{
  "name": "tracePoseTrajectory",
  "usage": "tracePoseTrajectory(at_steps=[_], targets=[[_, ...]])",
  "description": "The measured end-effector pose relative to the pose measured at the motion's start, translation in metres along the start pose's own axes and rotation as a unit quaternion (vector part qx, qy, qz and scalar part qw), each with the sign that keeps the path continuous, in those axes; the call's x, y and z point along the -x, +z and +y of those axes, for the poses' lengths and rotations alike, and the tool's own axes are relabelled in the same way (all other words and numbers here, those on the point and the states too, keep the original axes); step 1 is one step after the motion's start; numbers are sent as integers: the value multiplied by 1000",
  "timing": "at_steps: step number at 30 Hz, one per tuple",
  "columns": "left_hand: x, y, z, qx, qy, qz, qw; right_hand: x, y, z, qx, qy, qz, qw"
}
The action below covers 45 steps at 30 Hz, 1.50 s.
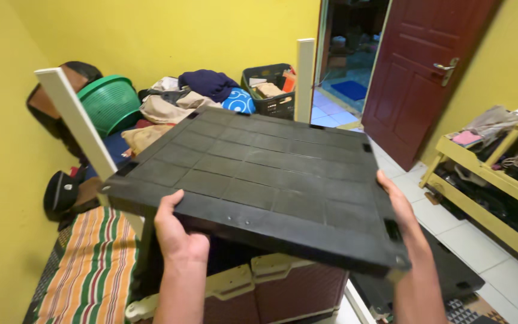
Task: The person assembles a modular plastic storage box by hand. They place black plastic panels into a white frame, insert maroon patterned side panels, and then place a black lid on top, securing it by hand.
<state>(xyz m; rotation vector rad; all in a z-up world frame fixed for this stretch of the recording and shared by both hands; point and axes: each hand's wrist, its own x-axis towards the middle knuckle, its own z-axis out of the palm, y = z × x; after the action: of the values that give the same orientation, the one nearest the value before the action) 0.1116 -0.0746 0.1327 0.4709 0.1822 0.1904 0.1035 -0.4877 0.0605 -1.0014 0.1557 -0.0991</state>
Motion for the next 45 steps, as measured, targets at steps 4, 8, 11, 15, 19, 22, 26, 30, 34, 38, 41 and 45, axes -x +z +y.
tracePoseTrajectory(at_steps=[4,8,11,15,19,22,26,30,34,38,41,45], targets=[[16,-5,21,16,47,45,998,9,40,-16,334,-22,170,927],[24,-2,32,63,79,65,993,56,85,-24,229,-165,44,958],[20,7,40,89,94,60,990,83,123,-36,422,-374,-10,826],[7,21,43,101,124,92,983,92,174,-26,670,-573,7,473],[-10,39,46,72,105,101,987,65,211,-24,715,-550,53,429],[-24,53,46,25,91,126,988,32,223,-35,692,-614,45,376],[-43,68,47,4,73,104,992,8,216,-47,693,-601,19,396],[-58,70,45,1,54,39,998,-2,208,-51,688,-604,13,402],[-70,66,37,-37,43,19,998,-8,204,-48,688,-596,11,414],[-81,62,36,-71,33,-20,997,-11,198,-45,685,-580,4,441],[-84,59,39,-85,17,-27,996,-11,195,-43,681,-590,9,434],[-81,57,40,-75,5,-46,996,-9,194,-39,681,-587,10,438]])
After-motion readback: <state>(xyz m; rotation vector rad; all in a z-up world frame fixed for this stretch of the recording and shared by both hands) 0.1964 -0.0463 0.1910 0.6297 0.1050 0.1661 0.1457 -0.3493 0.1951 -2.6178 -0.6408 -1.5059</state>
